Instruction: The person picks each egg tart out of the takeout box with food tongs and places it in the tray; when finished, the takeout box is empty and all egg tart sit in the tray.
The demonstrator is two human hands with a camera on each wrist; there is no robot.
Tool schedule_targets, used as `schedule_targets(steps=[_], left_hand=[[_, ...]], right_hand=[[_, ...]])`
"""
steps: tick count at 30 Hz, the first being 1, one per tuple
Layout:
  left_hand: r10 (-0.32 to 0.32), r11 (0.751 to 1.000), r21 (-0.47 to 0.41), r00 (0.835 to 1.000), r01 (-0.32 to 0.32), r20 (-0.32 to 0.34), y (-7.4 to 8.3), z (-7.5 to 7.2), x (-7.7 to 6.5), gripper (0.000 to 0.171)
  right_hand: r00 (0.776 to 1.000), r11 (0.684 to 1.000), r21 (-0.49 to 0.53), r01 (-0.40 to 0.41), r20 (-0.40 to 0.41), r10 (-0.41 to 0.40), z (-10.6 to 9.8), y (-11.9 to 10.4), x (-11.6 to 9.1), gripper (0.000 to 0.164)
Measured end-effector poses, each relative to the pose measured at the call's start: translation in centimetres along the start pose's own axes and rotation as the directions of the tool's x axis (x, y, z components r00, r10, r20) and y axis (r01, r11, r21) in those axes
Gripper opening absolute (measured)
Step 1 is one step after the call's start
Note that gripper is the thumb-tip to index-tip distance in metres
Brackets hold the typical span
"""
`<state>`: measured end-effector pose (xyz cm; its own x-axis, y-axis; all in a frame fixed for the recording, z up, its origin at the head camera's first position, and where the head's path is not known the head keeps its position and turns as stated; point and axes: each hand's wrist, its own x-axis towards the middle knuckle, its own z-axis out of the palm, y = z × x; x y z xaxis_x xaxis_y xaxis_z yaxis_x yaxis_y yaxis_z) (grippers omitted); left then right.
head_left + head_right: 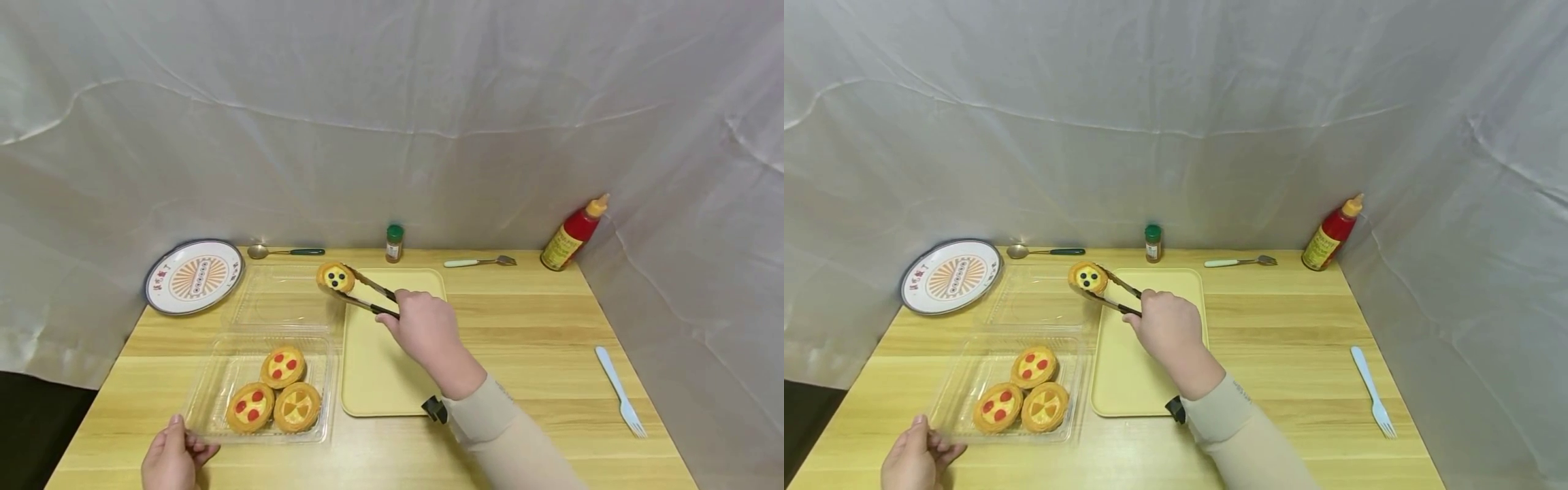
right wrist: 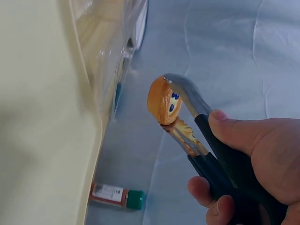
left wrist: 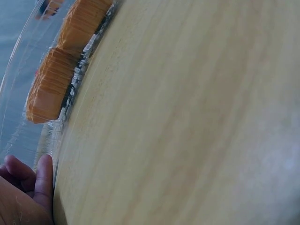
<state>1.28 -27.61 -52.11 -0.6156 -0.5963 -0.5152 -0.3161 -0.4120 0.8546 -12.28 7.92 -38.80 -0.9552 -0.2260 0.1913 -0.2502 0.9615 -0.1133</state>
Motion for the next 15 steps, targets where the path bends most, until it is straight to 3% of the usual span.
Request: schedule_targets(steps=[15], left_hand=[[-0.003, 1.000, 0.001, 1.000, 0.003, 0.006, -0.2, -0.2, 0.2, 0.048]], right_hand=[[0.997, 0.998, -0.062, -0.030, 0.065, 0.034, 0.8, 2.4, 1.2, 0.049]])
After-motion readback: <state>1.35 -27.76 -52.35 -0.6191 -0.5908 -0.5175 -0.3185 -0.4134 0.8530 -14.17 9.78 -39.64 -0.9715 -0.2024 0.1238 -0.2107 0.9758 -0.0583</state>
